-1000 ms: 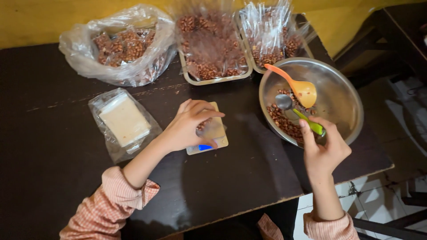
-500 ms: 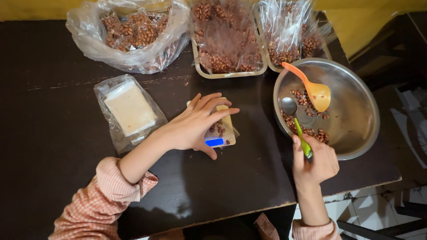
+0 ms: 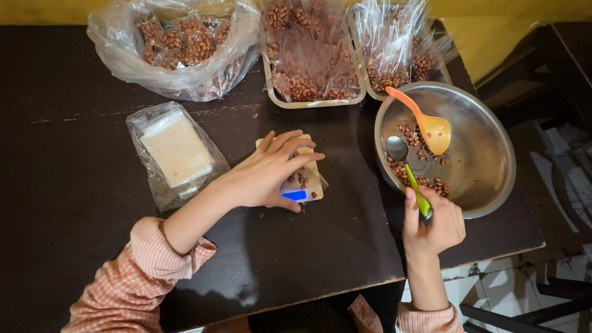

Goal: The person scoops roasted peanuts from a metal bowl into small clear plastic bags using a green-handled spoon, places each bag on a digital scale to check the weight, and then sets the filled bags aside in trays. The process is repeated for multiple bags throughout the clip.

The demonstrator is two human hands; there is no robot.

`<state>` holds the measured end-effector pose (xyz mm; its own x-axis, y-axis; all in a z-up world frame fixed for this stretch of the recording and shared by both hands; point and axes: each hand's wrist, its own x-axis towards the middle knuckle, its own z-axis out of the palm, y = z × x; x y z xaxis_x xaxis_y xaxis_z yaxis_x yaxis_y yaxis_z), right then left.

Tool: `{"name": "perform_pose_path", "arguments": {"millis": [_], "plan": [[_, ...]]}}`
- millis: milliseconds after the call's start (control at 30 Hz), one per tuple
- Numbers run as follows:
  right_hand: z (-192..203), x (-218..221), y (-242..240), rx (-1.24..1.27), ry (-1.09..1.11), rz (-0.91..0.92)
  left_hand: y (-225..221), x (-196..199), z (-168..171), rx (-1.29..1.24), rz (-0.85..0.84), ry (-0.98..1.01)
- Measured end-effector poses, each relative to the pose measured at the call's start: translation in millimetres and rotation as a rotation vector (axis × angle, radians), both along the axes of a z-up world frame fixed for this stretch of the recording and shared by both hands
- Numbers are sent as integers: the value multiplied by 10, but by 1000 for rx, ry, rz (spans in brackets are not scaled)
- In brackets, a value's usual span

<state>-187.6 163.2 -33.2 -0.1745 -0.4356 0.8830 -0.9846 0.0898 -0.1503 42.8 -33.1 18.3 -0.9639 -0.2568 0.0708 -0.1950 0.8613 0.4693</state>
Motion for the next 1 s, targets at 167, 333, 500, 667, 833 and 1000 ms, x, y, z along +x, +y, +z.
{"name": "perform_pose_path", "arguments": {"millis": [167,333,500,667,833,1000], "plan": [[0,-6,-4,-31,22,-35,-39,-50,-226,-105,5,22],[-28,-52,12,-54,-18,-81,-68,-103,-351,-116,-4,54],[-82,-44,8,-63,-87,-91,-77,-129,-260,36,34,426],[-120,-89,27,-134,-183,-66,37,-330,-427,846,121,590],[-139,-98,54,-186,-257,-55,353,-377,-231,1441,182,517],[-135,-96,76,-273,-360,-19,469,-556,-525,1274,55,425]]}}
